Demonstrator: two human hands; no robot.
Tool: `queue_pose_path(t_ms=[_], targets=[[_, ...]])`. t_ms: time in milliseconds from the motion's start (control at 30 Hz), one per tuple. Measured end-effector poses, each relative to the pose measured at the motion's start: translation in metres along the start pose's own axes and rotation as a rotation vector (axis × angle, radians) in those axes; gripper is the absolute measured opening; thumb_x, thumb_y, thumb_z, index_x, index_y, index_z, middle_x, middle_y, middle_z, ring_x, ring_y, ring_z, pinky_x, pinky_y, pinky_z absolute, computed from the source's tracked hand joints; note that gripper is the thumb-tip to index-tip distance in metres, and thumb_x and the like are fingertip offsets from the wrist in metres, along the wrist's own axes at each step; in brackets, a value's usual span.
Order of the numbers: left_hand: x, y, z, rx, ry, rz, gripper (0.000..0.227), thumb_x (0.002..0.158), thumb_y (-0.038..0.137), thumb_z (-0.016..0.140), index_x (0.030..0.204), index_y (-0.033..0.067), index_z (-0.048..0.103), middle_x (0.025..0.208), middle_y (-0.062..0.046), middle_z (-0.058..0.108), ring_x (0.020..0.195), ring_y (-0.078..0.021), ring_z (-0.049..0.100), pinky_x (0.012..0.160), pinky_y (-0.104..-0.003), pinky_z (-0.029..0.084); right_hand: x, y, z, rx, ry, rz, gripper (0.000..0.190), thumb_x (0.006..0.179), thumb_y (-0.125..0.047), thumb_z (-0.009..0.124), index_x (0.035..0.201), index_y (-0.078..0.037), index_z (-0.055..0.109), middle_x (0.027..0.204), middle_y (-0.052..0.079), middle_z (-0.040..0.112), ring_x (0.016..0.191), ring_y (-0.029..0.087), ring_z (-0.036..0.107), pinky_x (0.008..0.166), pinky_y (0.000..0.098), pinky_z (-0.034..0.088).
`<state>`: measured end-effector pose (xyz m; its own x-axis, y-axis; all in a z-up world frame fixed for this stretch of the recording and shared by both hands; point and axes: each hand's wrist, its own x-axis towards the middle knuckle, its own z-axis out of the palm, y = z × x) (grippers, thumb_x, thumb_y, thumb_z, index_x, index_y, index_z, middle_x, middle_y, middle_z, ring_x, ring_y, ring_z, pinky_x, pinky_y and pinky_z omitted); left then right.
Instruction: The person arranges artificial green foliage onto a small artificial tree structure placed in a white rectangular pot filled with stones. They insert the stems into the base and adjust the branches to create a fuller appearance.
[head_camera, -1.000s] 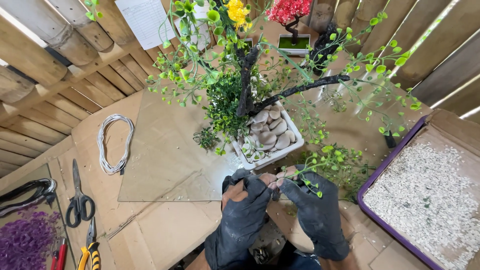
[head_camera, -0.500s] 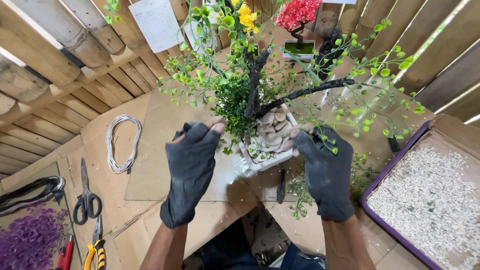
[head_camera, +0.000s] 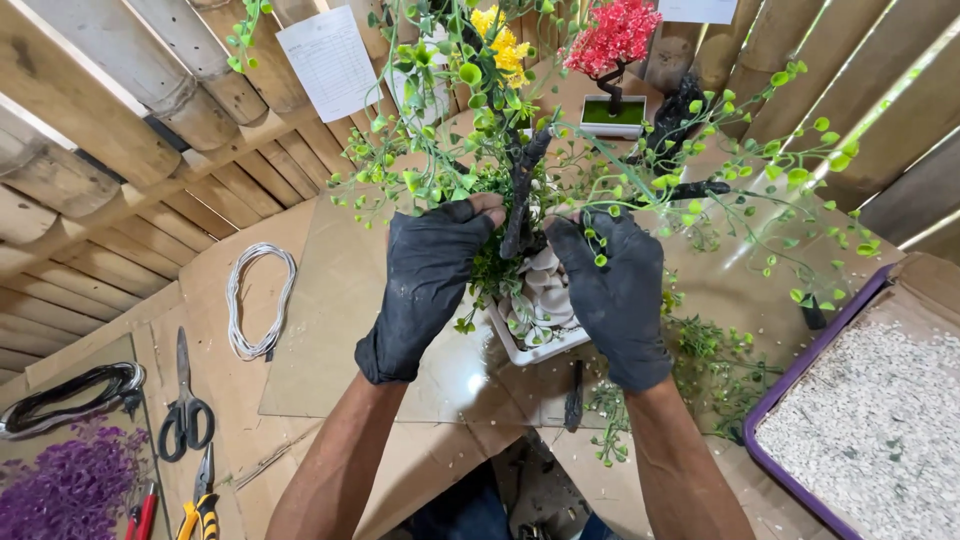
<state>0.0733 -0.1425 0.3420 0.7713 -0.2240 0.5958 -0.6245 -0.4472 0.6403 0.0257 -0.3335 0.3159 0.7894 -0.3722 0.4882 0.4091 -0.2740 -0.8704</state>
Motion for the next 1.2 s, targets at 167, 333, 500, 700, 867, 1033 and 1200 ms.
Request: queue_pose_path(t_ms=[167,333,500,700,867,1033,1200], targets=[[0.0,-0.002,0.027,-0.348,0.085,0.032,0.026,0.092,0.014,0.08,0.116,0.0044,0.078,0.117,-0.019,0.077,0.114,-0.0334,0.073,0.106,-0.035,0.055,0.003,-0.027,0.001,0.076,0.044,0.232,0.02,0.087,-0.025,0.09,0.09,-0.009,0.079,0.073,0.01,0.074,0.077,0.009,0.067,0.077,0.028,0.057],[-0.001,0.012,0.024,-0.232,-0.008,0.103,0.031,0.097,0.003,0.07,0.12,-0.0183,0.068,0.111,-0.03,0.075,0.111,-0.0401,0.069,0.112,-0.028,0.045,0.019,-0.037,0.012,0.18,0.062,0.301,0.019,0.086,-0.024,0.088,0.087,-0.008,0.079,0.063,0.008,0.068,0.065,0.011,0.064,0.068,0.0279,0.055],[0.001,0.006,0.026,-0.013,0.043,0.234,0.032,0.1,0.001,0.067,0.123,-0.0212,0.066,0.114,-0.034,0.073,0.116,-0.043,0.065,0.108,-0.027,0.046,0.022,-0.028,0.02,0.208,0.046,0.359,0.016,0.087,-0.022,0.085,0.082,-0.008,0.078,0.061,0.011,0.069,0.062,0.012,0.063,0.063,0.0291,0.052],[0.0,-0.022,0.017,-0.328,-0.222,0.173,0.046,0.108,0.017,0.059,0.149,-0.0007,0.05,0.144,-0.025,0.062,0.135,-0.0275,0.062,0.107,-0.026,0.051,0.014,0.006,0.019,0.243,0.018,0.383,0.022,0.077,-0.016,0.091,0.091,-0.005,0.078,0.067,0.013,0.072,0.066,0.016,0.069,0.067,0.0302,0.055],[0.005,-0.031,0.009,-0.289,-0.317,0.157,0.045,0.11,0.018,0.053,0.148,-0.0054,0.048,0.143,-0.02,0.062,0.136,-0.0263,0.059,0.112,-0.025,0.047,0.005,-0.005,0.011,0.383,-0.025,0.45,0.037,0.073,-0.005,0.092,0.105,0.001,0.076,0.079,0.016,0.073,0.076,0.018,0.068,0.07,0.0344,0.056],[0.001,-0.045,0.028,-0.413,-0.143,-0.047,0.042,0.102,0.026,0.066,0.14,0.0062,0.061,0.128,-0.013,0.071,0.119,-0.0257,0.07,0.097,-0.025,0.058,0.011,-0.02,0.012,0.386,-0.027,0.465,0.019,0.084,-0.015,0.088,0.094,-0.003,0.077,0.064,0.017,0.07,0.064,0.022,0.072,0.074,0.033,0.062],[0.003,-0.025,0.023,-0.3,-0.08,-0.057,0.04,0.103,0.027,0.064,0.134,0.0021,0.066,0.12,-0.018,0.074,0.113,-0.0311,0.073,0.096,-0.03,0.058,0.011,-0.027,0.018,0.417,-0.044,0.47,0.014,0.085,-0.011,0.084,0.089,0.0,0.076,0.057,0.018,0.065,0.058,0.022,0.071,0.067,0.0353,0.065]])
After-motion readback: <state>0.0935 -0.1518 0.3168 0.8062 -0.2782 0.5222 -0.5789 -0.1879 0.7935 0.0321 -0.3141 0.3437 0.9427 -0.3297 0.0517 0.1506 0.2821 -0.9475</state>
